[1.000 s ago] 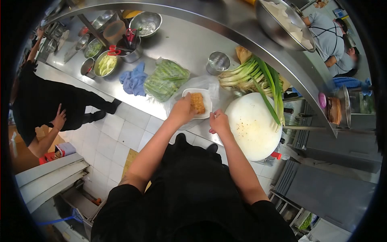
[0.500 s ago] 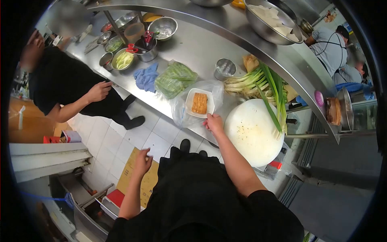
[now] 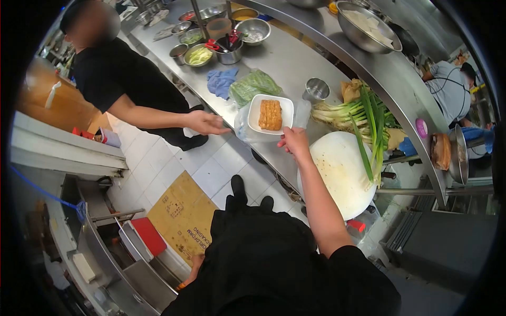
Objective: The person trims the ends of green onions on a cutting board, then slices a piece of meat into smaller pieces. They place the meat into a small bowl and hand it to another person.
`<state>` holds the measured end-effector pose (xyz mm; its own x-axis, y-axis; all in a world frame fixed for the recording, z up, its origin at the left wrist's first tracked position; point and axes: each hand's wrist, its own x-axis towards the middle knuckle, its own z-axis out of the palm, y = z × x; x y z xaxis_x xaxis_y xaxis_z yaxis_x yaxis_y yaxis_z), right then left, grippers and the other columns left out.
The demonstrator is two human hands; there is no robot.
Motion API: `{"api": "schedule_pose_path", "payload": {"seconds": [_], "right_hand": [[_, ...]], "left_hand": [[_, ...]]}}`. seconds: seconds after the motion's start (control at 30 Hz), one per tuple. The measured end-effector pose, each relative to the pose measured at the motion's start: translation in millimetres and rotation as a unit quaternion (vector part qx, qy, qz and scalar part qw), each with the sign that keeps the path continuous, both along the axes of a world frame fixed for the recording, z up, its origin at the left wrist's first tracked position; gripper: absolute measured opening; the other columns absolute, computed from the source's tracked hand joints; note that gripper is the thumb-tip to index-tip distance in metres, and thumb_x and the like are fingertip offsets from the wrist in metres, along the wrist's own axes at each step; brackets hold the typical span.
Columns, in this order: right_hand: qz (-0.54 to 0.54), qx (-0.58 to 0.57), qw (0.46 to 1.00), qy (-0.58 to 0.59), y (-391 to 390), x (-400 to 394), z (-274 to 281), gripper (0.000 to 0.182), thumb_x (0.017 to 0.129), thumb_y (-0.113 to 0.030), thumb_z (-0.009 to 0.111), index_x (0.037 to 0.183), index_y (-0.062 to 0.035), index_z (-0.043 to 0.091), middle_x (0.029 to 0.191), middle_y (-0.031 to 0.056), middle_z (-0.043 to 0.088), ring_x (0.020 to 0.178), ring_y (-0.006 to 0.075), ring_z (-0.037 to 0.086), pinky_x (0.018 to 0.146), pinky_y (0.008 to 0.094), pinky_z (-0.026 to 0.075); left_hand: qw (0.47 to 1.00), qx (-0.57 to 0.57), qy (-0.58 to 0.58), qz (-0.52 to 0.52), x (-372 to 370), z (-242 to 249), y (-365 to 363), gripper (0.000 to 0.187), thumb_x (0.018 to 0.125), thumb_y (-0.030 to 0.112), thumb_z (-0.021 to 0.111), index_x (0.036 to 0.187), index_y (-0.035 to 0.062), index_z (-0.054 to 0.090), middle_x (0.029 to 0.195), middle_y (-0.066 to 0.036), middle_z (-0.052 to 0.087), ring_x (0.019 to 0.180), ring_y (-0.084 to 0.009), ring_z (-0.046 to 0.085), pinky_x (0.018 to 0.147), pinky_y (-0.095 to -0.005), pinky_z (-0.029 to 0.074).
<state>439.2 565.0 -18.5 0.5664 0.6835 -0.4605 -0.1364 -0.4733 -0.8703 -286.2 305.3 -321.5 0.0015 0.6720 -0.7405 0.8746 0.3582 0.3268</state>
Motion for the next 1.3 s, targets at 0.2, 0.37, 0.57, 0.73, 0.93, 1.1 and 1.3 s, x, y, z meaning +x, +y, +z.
{"api": "schedule_pose_path", "payload": {"seconds": [0.2, 0.37, 0.57, 0.73, 0.93, 1.1, 1.3], "right_hand": [[0.063, 0.025, 0.997, 0.044, 24.6, -18.9, 27.8, 0.031, 0.101, -0.025, 0.062, 0.092, 0.0037, 0.070, 0.073, 0.0158, 0.075, 0.043, 0.0125, 0.054, 0.039, 0.0296, 0.038], [0.083, 0.034, 0.995, 0.038, 38.7, -29.2, 32.4, 0.031, 0.103, -0.023, 0.062, 0.094, 0.0050, 0.071, 0.079, 0.0132, 0.074, 0.051, 0.0150, 0.067, 0.040, 0.0284, 0.042], [0.081, 0.034, 0.996, -0.001, 59.3, -37.7, 27.0, 0.035, 0.104, -0.025, 0.062, 0.089, 0.0052, 0.071, 0.074, 0.0130, 0.073, 0.051, 0.0162, 0.068, 0.041, 0.0299, 0.045], [0.078, 0.036, 0.995, -0.052, 95.1, -43.0, 30.5, 0.043, 0.106, -0.032, 0.062, 0.086, 0.0046, 0.072, 0.064, 0.0132, 0.072, 0.047, 0.0162, 0.064, 0.043, 0.0316, 0.047], [-0.014, 0.034, 0.988, -0.151, 126.4, -54.0, 51.8, 0.062, 0.108, -0.058, 0.063, 0.086, -0.0003, 0.072, 0.061, 0.0119, 0.070, 0.050, 0.0196, 0.067, 0.052, 0.0361, 0.054], [-0.111, -0.045, 0.952, -0.280, 80.1, -34.6, -9.2, 0.057, 0.106, -0.058, 0.067, 0.088, -0.0032, 0.071, 0.075, 0.0175, 0.075, 0.067, 0.0309, 0.074, 0.069, 0.0437, 0.058], [-0.107, -0.145, 0.931, -0.319, -46.8, -63.4, -30.0, 0.037, 0.102, -0.040, 0.077, 0.099, -0.0035, 0.074, 0.088, 0.0156, 0.080, 0.085, 0.0337, 0.078, 0.079, 0.0449, 0.060]], "left_hand": [[0.992, 0.014, -0.078, 0.097, 27.7, 15.4, -5.9, 0.039, 0.094, 0.026, 0.081, 0.125, 0.0020, 0.082, 0.118, -0.022, 0.083, 0.116, -0.0364, 0.079, 0.107, -0.0457, 0.055], [0.982, 0.053, -0.137, 0.122, 42.3, 37.9, 53.6, 0.039, 0.094, 0.026, 0.081, 0.124, 0.0008, 0.081, 0.118, -0.022, 0.083, 0.117, -0.0356, 0.078, 0.108, -0.0450, 0.055], [0.998, 0.018, -0.063, 0.001, 1.8, 27.6, 152.8, 0.042, 0.094, 0.028, 0.083, 0.124, -0.0012, 0.081, 0.119, -0.022, 0.083, 0.119, -0.0343, 0.078, 0.105, -0.0422, 0.058], [0.999, 0.003, -0.040, 0.030, -48.4, -0.6, 229.2, 0.045, 0.093, 0.026, 0.082, 0.129, -0.0018, 0.080, 0.126, -0.023, 0.081, 0.120, -0.0349, 0.078, 0.104, -0.0417, 0.059], [0.999, -0.003, -0.048, 0.008, -58.0, 9.6, 312.1, 0.047, 0.094, 0.024, 0.079, 0.132, -0.0030, 0.078, 0.124, -0.024, 0.081, 0.119, -0.0354, 0.078, 0.103, -0.0420, 0.059], [0.993, 0.039, -0.101, -0.040, -42.0, 21.6, 366.9, 0.042, 0.098, 0.024, 0.077, 0.131, -0.0027, 0.077, 0.117, -0.022, 0.083, 0.110, -0.0295, 0.080, 0.096, -0.0395, 0.061], [0.957, 0.130, -0.207, -0.160, 117.2, 123.9, 439.2, 0.039, 0.104, 0.019, 0.073, 0.139, 0.0003, 0.073, 0.126, -0.018, 0.080, 0.101, -0.0246, 0.078, 0.084, -0.0372, 0.062]]}}
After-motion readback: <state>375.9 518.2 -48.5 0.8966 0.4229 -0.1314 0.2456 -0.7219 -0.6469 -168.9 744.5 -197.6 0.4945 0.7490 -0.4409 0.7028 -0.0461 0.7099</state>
